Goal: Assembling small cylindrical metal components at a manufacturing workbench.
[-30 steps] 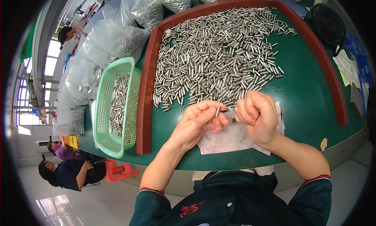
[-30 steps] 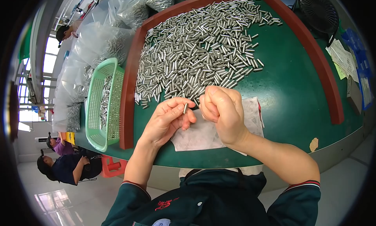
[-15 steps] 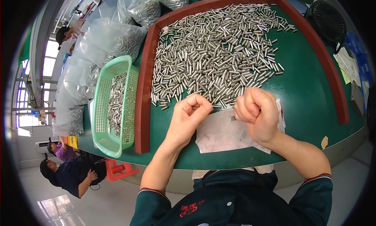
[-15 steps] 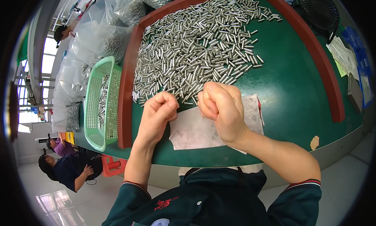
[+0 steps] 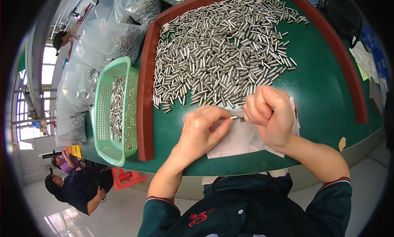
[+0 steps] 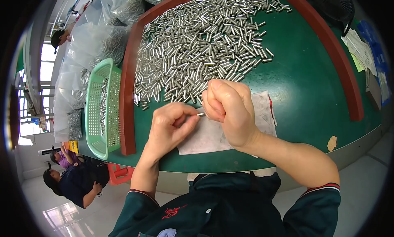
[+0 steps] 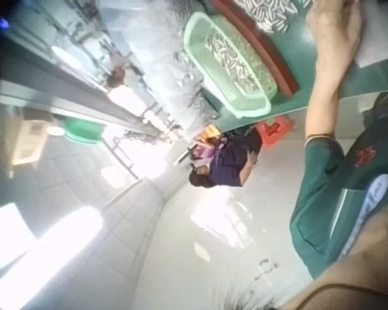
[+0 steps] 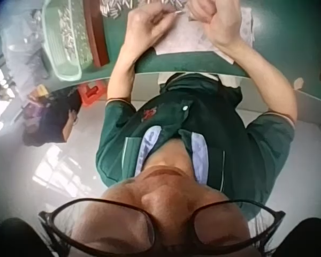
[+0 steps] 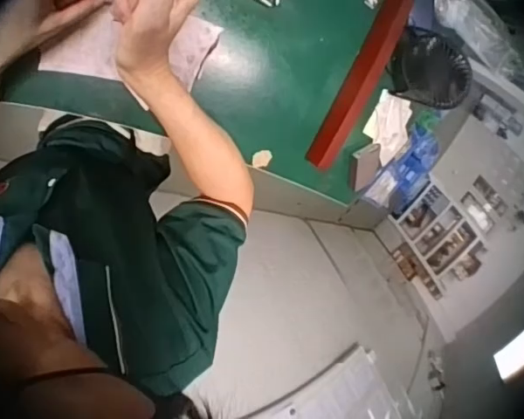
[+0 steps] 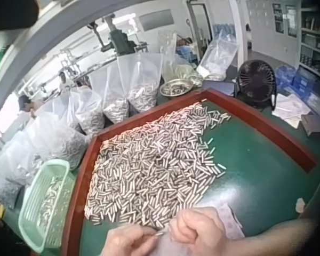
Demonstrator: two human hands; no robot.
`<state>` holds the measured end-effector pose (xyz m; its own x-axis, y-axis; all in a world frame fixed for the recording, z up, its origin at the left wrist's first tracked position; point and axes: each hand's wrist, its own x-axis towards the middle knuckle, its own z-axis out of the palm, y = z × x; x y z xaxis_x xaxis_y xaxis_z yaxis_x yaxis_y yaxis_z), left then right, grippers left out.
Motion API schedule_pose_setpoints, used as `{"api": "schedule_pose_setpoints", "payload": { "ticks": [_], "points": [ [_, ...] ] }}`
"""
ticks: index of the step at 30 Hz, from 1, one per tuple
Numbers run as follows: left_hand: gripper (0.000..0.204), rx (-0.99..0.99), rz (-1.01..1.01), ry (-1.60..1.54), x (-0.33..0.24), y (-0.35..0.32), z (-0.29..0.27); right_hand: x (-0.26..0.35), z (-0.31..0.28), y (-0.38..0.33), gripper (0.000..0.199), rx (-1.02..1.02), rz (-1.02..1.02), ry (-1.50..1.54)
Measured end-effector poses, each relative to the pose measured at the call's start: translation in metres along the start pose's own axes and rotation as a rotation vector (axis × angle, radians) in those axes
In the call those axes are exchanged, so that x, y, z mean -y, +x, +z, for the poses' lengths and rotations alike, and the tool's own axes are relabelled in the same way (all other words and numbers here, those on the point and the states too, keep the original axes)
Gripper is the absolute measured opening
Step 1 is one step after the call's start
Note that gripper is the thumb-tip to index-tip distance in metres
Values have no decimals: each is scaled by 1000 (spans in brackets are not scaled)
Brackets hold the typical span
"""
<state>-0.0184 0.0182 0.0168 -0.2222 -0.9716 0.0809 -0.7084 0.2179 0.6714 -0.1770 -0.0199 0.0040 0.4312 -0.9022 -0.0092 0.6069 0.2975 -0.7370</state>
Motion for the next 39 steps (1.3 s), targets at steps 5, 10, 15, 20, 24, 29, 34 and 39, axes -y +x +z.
{"api": "schedule_pose_setpoints", "payload": {
  "ticks": [5, 10, 15, 20, 24, 29, 34, 39],
  "points": [
    [7, 3, 98, -32, 3, -4, 13, 1, -3, 1, 37, 9, -34, 42],
    [7, 3, 65, -39, 2, -3, 13, 1, -3, 0, 39, 32, -29, 30],
    [7, -1, 56, -37, 4, -4, 14, -1, -3, 0, 39, 30, -18, 62],
    [7, 9, 45, -42, 3, -3, 14, 0, -3, 0, 39, 34, -22, 55],
    [7, -53, 36, -68, 5, -7, 21, -3, -2, -2, 40, 46, -54, 0],
    [6, -36, 61, -59, 9, -8, 21, -8, 4, -8, 41, 43, -129, -84],
    [6, 27, 69, -1, 5, -3, 16, -11, 5, -5, 40, 51, -203, -185],
    [7, 24, -10, -45, 6, -6, 15, -8, 5, -4, 40, 19, -134, -124]
  ]
}}
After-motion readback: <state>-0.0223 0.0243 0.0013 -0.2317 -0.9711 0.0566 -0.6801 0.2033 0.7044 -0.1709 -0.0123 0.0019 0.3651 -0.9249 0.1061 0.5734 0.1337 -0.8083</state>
